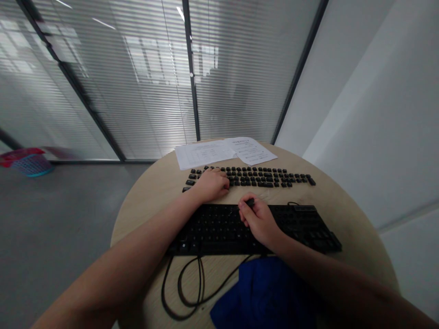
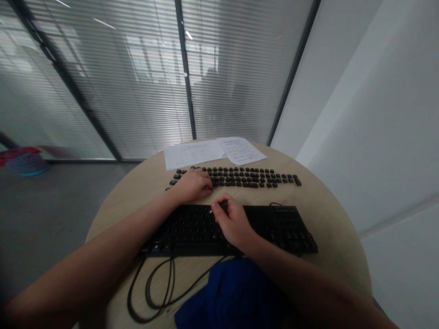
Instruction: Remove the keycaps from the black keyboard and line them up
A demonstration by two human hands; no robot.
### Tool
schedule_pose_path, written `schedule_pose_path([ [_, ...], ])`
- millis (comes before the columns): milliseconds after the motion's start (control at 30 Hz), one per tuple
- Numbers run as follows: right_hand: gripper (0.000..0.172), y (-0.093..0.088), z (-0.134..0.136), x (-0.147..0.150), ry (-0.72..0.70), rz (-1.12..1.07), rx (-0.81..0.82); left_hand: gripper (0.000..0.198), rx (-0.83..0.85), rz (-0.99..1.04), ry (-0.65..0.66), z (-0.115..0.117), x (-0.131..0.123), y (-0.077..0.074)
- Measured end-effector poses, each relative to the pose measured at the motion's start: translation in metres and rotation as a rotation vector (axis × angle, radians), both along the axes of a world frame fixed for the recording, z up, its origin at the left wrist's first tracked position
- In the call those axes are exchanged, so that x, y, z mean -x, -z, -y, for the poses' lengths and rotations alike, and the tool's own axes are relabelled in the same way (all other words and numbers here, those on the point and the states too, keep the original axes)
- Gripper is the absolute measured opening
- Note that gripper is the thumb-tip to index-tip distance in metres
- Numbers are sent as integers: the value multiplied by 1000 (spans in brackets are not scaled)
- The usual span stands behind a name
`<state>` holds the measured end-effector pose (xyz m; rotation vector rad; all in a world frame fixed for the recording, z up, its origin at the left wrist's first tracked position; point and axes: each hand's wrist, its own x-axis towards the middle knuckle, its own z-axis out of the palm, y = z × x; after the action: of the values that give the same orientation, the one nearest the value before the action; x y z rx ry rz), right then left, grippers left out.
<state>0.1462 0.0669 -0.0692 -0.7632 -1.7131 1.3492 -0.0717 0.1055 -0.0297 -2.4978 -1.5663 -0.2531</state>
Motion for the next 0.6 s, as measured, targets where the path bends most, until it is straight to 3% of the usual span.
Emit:
schedule_pose_path([
  [267, 35, -11, 5, -2, 41, -58, -18, 12, -8, 46, -21, 24, 5, -33],
  [367, 40, -22, 5, -7, 45, -78, -22, 13, 79, 106, 50, 33, 4, -41],
  [500, 49, -34, -2, -15, -42, -20, -29, 19, 182, 70, 188, 38, -12, -31],
  [600, 52, -37, -6, -20, -211, 65, -13, 25, 216, 69, 234, 39, -26, -18],
])
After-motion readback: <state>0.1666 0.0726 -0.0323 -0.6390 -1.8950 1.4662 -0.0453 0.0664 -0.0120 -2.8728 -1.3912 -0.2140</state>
